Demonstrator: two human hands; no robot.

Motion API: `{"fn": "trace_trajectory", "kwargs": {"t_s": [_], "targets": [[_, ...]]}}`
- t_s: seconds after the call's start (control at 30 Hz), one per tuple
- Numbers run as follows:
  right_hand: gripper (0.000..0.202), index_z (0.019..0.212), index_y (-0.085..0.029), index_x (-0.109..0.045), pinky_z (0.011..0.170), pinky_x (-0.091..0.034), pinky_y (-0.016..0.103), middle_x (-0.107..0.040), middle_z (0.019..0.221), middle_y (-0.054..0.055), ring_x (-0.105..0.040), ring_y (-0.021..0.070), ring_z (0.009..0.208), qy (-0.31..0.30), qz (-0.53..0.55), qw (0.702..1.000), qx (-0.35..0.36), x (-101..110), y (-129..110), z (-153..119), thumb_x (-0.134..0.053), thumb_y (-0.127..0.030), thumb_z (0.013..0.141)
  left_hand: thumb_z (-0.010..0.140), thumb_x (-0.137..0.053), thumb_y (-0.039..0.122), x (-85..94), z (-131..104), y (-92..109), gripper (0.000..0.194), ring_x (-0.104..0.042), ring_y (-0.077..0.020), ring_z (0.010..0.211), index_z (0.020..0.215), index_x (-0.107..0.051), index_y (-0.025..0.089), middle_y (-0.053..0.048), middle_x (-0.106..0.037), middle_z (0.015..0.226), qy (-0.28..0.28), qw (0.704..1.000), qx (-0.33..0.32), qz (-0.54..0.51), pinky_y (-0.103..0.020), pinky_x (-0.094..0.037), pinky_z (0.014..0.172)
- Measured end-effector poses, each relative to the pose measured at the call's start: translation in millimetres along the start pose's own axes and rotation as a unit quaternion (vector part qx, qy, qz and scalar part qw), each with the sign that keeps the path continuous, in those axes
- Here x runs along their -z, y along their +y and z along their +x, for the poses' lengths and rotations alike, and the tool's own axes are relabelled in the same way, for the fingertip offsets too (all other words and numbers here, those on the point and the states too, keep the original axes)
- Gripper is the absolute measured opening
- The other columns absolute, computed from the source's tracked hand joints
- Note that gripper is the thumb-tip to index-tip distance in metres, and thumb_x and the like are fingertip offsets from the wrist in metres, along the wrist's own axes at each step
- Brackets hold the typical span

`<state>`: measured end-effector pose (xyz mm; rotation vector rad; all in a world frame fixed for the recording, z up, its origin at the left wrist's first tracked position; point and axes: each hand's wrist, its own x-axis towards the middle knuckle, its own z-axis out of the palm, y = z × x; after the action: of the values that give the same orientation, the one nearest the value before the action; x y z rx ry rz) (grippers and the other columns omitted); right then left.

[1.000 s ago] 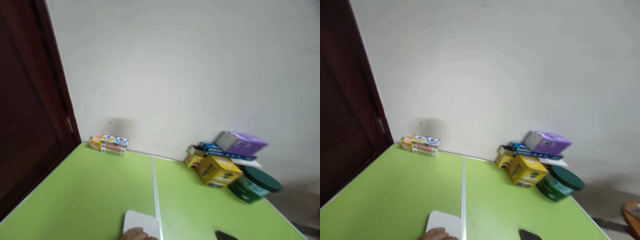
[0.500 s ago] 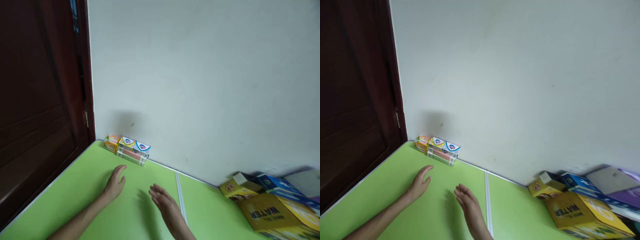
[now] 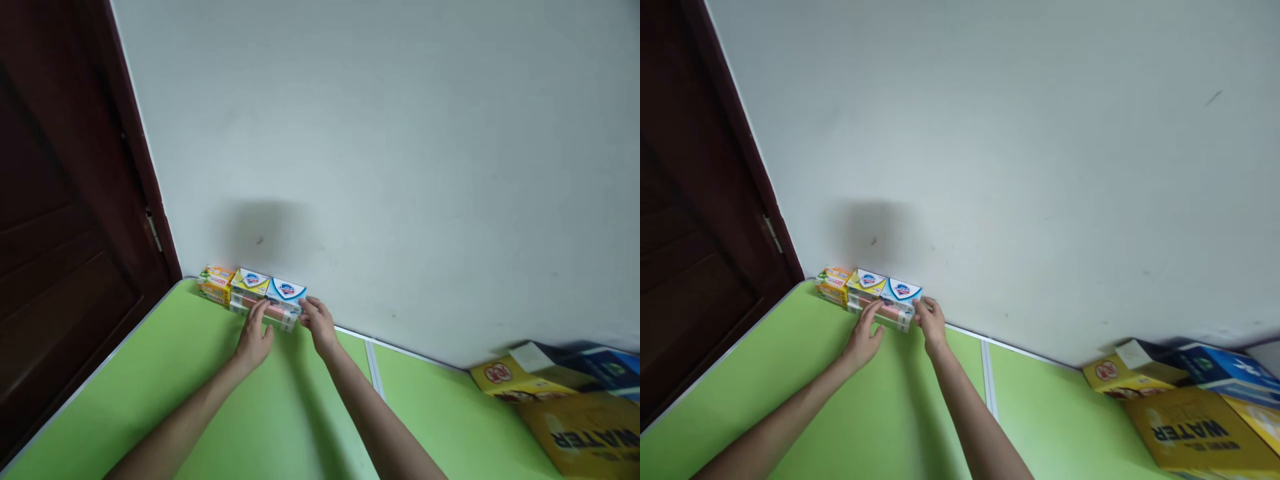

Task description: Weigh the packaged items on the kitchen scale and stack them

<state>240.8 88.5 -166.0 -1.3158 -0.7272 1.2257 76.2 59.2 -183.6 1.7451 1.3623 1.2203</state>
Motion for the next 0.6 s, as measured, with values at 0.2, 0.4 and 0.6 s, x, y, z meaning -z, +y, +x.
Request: {"fn": "trace_trajectory", "kwargs": {"t_s": [0.2, 0.4, 0.6], "targets": [[0.042, 0.095, -0.016, -0.060, 0.054, -0.043, 0.023, -0.062, 0.064, -0.003, -0.049, 0.0086, 0.050, -0.001, -0.012, 1.000, 0.002, 28, -17, -41, -0.074, -0.038, 0.062, 0.075, -0.045, 0.012, 7.5, -29, 28, 0.056, -0.045, -0.0220, 0.126, 0.131, -0.044, 0.017, -0.013, -0.047, 0.138, 0.003, 0.995, 0.055, -0.082, -0.042, -0.042, 0.100], [0.045, 0.104, -0.016, -0.061, 0.061, -0.045, 0.028, -0.064, 0.073, 0.002, -0.057, 0.0165, 0.065, -0.022, -0.115, 0.993, 0.036, 96, -9, -170, -0.064, -0.049, 0.074, 0.079, -0.042, 0.016, 4.0, -143, 83, 0.051, -0.046, -0.0240, 0.126, 0.129, -0.050, 0.012, -0.013, -0.049, 0.137, -0.110, 0.956, 0.219, -0.162, -0.046, -0.033, 0.108], [0.042, 0.116, -0.022, -0.059, 0.081, -0.050, 0.034, -0.065, 0.104, 0.009, -0.060, 0.0229, 0.091, 0.013, -0.236, 0.971, 0.027, 149, 20, -312, -0.054, -0.046, 0.083, 0.079, -0.042, 0.016, 5.3, -293, 94, 0.046, -0.049, -0.0242, 0.124, 0.121, -0.060, 0.025, -0.004, -0.054, 0.134, -0.128, 0.967, 0.197, -0.101, -0.043, -0.038, 0.106]]}}
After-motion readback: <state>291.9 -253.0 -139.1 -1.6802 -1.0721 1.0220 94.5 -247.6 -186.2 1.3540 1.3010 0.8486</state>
